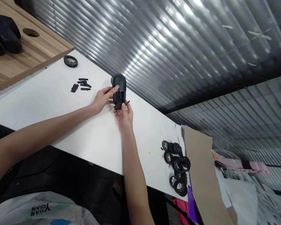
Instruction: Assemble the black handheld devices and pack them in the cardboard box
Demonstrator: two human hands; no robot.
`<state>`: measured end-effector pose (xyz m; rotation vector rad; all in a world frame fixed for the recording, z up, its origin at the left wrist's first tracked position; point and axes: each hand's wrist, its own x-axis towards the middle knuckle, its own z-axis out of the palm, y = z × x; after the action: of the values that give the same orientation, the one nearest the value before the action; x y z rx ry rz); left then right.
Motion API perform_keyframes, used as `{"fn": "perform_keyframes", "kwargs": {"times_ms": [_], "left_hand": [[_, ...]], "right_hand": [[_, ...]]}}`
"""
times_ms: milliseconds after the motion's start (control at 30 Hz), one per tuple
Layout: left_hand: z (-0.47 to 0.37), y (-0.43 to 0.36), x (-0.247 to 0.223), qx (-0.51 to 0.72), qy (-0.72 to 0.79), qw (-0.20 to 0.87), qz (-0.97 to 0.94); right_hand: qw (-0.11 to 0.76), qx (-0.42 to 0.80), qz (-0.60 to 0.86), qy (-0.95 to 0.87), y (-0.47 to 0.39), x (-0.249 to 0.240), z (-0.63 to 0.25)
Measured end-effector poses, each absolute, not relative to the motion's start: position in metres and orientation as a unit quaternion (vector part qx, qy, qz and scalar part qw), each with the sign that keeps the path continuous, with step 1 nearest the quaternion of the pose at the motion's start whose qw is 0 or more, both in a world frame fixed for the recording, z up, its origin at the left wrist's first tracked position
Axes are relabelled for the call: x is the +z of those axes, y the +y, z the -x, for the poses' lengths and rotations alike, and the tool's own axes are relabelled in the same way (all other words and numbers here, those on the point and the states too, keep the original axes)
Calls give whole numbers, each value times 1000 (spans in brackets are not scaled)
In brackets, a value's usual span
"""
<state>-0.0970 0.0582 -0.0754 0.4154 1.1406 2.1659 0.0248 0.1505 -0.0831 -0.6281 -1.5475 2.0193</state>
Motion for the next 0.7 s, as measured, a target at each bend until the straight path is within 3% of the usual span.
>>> {"fn": "perform_keyframes", "kwargs": {"times_ms": [700], "left_hand": [[101,55,-79,817,424,342,-188]], "right_hand": [[238,785,239,-520,152,-79,-28]]}}
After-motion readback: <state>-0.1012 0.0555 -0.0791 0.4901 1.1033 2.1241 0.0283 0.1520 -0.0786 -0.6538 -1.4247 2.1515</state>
